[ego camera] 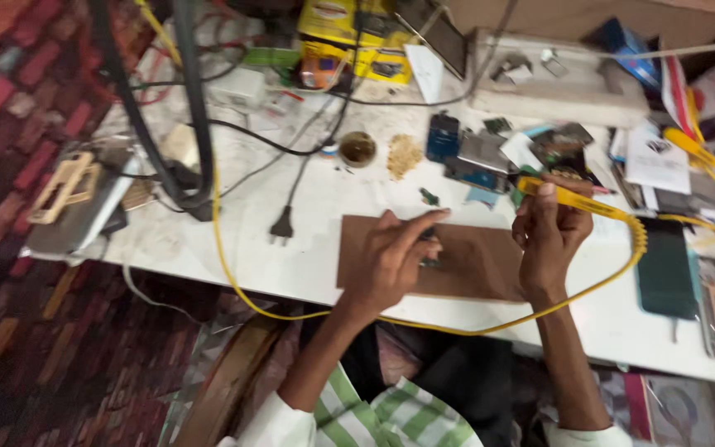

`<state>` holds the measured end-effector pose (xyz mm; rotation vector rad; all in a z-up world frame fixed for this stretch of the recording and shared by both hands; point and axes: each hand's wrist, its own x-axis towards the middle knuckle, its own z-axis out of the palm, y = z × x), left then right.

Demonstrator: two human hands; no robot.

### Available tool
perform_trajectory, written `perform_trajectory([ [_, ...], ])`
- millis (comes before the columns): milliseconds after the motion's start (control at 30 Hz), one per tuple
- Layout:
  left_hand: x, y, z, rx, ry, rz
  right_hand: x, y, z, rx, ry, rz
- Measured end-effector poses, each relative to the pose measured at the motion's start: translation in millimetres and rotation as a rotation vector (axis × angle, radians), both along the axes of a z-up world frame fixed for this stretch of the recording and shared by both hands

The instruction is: The person uses a soldering iron and a small screwdriver to work on a small electronic component placed on a brown mat. They repeatedly apply the soldering iron to the component while holding it with the screwdriver, occasionally dipping the iron tip into a small container of liquid.

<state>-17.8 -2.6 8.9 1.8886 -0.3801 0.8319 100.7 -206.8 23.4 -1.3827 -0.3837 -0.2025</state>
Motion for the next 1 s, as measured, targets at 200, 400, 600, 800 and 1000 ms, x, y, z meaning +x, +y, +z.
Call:
perform_trajectory([
  [200,-1,-2,3,-0.017,0.031,0.006,39,48,-20,-0.096,-0.014,0.273],
  [400,-1,-1,8,-0.052,0.092,0.019,55,74,-28,-0.157,0.106,0.442],
  [600,-2,-1,6,-0.038,0.038,-0.009,51,77,-27,-0.306,0.091,0.538],
  [800,-3,2,5,-0.030,0.039,-0.034,48,80,-22,-0.423,0.134,0.578],
  [1000,-2,3,2,-0.011,0.031,-0.045,47,85,-23,-0.459,0.066,0.593],
])
